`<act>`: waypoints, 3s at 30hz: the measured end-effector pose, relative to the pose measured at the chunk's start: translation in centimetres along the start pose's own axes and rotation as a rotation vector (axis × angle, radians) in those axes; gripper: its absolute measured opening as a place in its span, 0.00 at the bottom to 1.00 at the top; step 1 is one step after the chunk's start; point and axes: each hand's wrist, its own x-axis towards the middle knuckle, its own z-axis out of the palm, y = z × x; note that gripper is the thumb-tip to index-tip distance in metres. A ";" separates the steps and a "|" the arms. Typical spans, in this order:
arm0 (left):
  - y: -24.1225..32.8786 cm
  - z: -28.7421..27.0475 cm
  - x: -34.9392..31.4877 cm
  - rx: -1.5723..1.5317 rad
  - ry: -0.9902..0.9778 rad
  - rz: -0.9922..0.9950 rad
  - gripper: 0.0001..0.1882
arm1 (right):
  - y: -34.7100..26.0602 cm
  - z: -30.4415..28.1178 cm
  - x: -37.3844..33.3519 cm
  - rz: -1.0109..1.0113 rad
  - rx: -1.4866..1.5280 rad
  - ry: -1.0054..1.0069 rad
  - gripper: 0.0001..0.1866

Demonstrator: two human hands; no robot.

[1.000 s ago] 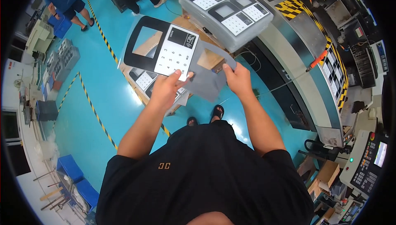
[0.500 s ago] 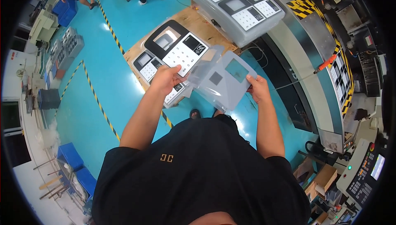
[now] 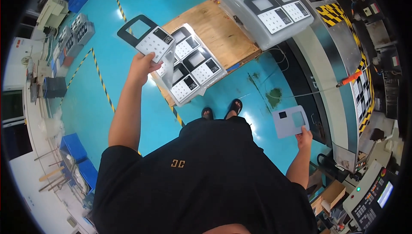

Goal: The person sprays a machine bed with an air gun, peels a plastic film from a panel, and measures a panel with a dial caliper. They then place the panel on a stack and press buttons on the machine's control console.

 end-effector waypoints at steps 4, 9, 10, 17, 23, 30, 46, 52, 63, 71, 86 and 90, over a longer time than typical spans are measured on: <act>2.9 2.1 -1.4 -0.147 -0.127 -0.027 0.22 | 3.0 1.0 0.0 0.087 0.006 0.101 0.10; 4.3 1.8 -2.8 -0.326 -0.201 -0.064 0.22 | 4.2 1.4 -1.0 0.154 -0.078 0.095 0.10; 4.0 1.0 -2.5 -0.357 -0.184 -0.076 0.21 | 4.1 1.2 -1.3 0.160 -0.096 0.106 0.10; -9.2 -6.7 9.4 -0.459 -0.205 -0.233 0.19 | 2.1 -0.7 -4.4 0.255 -0.274 0.178 0.12; -32.3 -12.1 13.7 -0.621 0.130 -0.519 0.22 | -1.3 4.6 -4.8 0.227 -0.531 0.014 0.12; -32.2 -1.1 7.8 -0.380 0.290 -0.507 0.30 | -2.9 7.0 -5.4 0.143 -0.619 0.025 0.14; -36.3 -1.2 2.0 0.407 0.281 -0.451 0.18 | -4.4 10.1 -6.5 -0.318 -1.035 -0.037 0.15; -35.2 -0.8 1.0 0.748 0.143 -0.270 0.22 | -5.1 11.0 -9.1 -0.485 -1.074 -0.007 0.16; -15.2 11.2 -7.3 -0.272 -0.813 -0.315 0.22 | -11.0 22.0 -17.3 -0.163 0.013 -0.589 0.20; -9.7 15.0 -11.6 -0.456 -1.128 -0.301 0.24 | -11.5 21.5 -17.2 -0.123 0.061 -0.669 0.22; -14.3 27.9 -11.3 -0.413 -0.690 -0.423 0.20 | -45.4 -5.0 -28.0 -1.670 -0.210 -0.817 0.31; -14.2 31.8 -13.2 -0.405 -0.610 -0.457 0.16 | -47.8 -9.9 -27.3 -1.725 -0.308 -0.781 0.25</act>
